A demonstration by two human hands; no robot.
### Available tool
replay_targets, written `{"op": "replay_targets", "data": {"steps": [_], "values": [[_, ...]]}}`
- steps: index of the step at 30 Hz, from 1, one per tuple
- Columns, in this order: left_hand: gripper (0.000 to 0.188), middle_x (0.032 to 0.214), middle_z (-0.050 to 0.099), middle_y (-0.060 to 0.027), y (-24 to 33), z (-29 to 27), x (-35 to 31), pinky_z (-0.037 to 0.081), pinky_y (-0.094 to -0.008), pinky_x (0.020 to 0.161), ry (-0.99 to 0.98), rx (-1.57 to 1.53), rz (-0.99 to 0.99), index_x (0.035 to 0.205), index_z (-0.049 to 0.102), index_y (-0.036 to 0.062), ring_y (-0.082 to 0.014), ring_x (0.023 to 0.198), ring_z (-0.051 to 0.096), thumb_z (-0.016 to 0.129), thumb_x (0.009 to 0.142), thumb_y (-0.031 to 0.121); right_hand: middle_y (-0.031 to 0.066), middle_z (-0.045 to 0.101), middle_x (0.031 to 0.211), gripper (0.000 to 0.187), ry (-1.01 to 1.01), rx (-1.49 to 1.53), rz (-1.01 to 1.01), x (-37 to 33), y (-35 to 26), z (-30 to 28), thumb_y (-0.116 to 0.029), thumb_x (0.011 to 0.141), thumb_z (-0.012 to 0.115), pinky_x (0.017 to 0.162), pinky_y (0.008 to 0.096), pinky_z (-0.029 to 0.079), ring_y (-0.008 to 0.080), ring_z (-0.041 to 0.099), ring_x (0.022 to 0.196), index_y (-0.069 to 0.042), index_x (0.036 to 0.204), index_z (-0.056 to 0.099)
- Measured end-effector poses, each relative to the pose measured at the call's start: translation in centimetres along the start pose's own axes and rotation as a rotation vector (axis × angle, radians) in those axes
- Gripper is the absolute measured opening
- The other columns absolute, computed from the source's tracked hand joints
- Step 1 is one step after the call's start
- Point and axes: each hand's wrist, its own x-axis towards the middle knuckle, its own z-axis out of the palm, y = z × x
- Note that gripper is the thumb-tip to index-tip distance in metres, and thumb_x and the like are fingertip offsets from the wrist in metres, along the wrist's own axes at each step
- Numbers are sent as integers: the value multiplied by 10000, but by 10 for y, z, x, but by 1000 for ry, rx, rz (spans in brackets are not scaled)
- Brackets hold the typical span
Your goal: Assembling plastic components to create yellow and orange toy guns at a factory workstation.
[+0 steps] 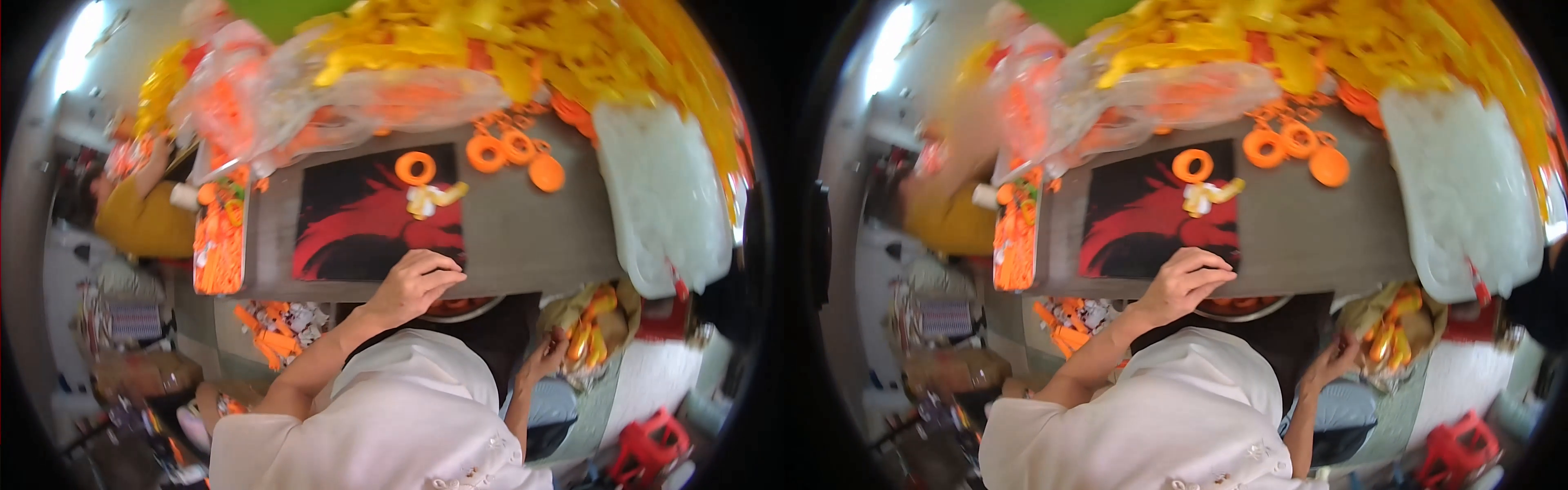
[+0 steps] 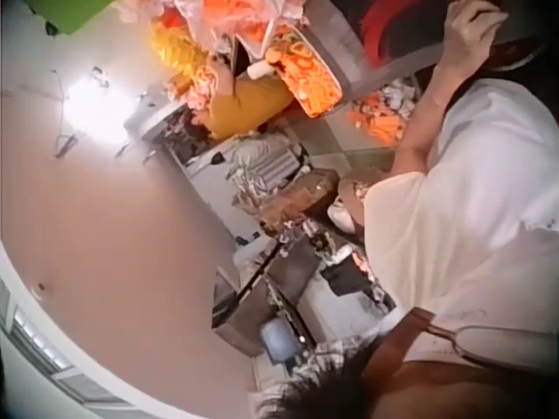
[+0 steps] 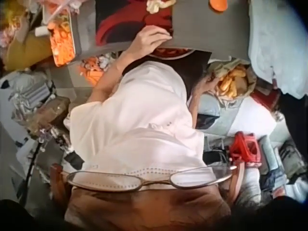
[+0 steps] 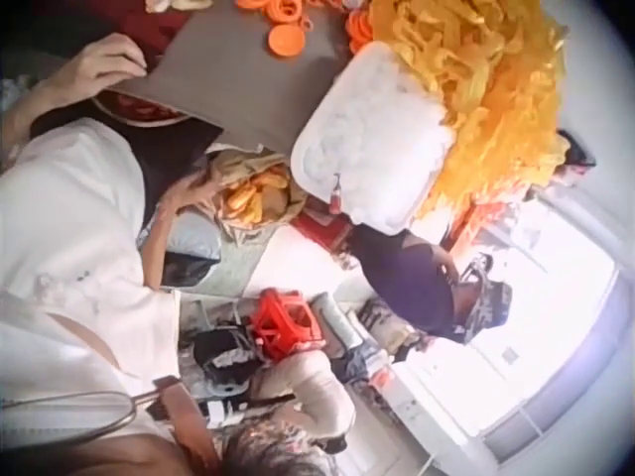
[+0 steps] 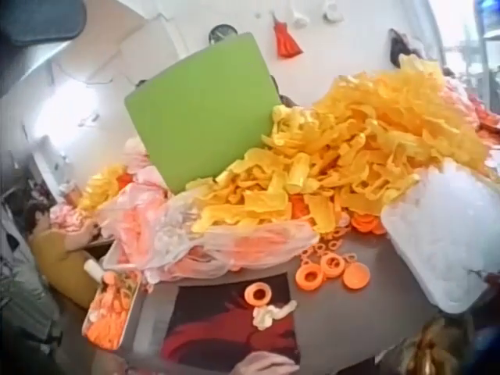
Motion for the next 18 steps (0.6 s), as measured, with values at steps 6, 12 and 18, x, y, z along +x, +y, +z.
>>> {"op": "replay_targets", "data": {"steps": [6, 12, 18], "values": [[195, 1023, 661, -38, -22, -31, -32, 500, -353, 814, 179, 100, -67, 998, 723, 79, -230, 919, 637, 731, 810, 30, 115, 616, 1074, 157, -157, 60, -904, 7, -147, 53, 21, 956, 548, 896, 305, 471, 187, 580, 996, 20, 1103, 605], [178, 1006, 684, -67, -41, -101, -89, 528, -335, 776, 482, 229, -293, 991, 731, 57, -230, 902, 668, 715, 825, -7, 17, 608, 1027, 115, -704, 258, -347, 35, -202, 135, -49, 995, 548, 858, 229, 443, 97, 555, 925, -7, 1082, 610], [117, 1004, 696, -84, -42, -143, -132, 500, -303, 860, 800, 204, -602, 1006, 722, 17, -171, 953, 653, 661, 907, 26, -1, 598, 951, 107, -586, 28, -547, 25, -187, 149, -18, 965, 575, 782, 224, 455, 71, 536, 886, -7, 1055, 632]]}}
